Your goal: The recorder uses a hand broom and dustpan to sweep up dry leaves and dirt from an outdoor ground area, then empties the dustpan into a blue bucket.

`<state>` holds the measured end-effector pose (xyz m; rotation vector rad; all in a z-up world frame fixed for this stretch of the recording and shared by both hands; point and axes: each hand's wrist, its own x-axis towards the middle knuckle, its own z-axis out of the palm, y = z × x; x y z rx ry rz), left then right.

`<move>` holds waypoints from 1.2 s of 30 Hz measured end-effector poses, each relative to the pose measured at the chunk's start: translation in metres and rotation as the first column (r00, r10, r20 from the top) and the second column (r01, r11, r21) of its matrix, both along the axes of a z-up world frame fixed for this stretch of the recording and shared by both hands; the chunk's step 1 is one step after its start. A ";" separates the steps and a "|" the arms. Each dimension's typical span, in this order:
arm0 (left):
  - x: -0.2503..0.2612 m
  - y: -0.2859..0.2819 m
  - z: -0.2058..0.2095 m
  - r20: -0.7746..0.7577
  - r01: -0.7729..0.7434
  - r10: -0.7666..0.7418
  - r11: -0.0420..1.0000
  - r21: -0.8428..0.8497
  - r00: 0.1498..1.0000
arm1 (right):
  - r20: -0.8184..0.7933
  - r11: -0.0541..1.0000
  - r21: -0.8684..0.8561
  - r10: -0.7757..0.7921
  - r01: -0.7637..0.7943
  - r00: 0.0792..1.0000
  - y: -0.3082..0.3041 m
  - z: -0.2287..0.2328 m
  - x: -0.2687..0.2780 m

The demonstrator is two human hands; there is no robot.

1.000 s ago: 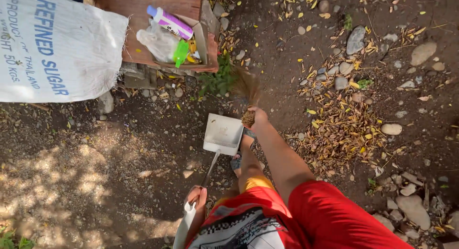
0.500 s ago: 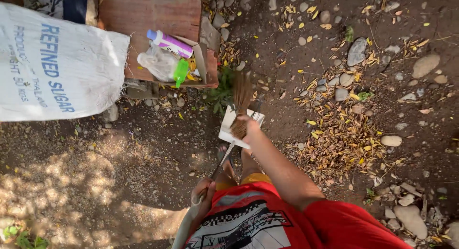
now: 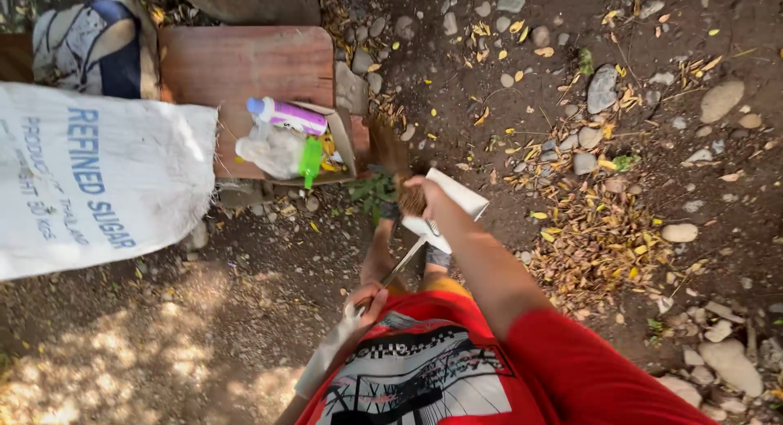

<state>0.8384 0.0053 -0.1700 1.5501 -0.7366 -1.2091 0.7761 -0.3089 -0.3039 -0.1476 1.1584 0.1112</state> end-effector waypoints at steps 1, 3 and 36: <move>0.012 -0.007 0.003 -0.001 0.009 -0.009 1.000 0.003 1.000 | -0.001 1.000 0.003 -0.009 0.009 1.000 0.000 -0.026 -0.001; 0.040 -0.023 0.015 0.022 0.086 -0.086 0.996 -0.021 0.996 | -0.121 0.984 -0.025 -0.176 0.174 0.977 0.002 -0.074 0.000; 0.170 -0.105 0.002 0.051 0.300 -0.297 0.926 -0.229 0.954 | -0.143 0.914 0.004 -0.401 0.405 0.905 -0.063 0.087 0.152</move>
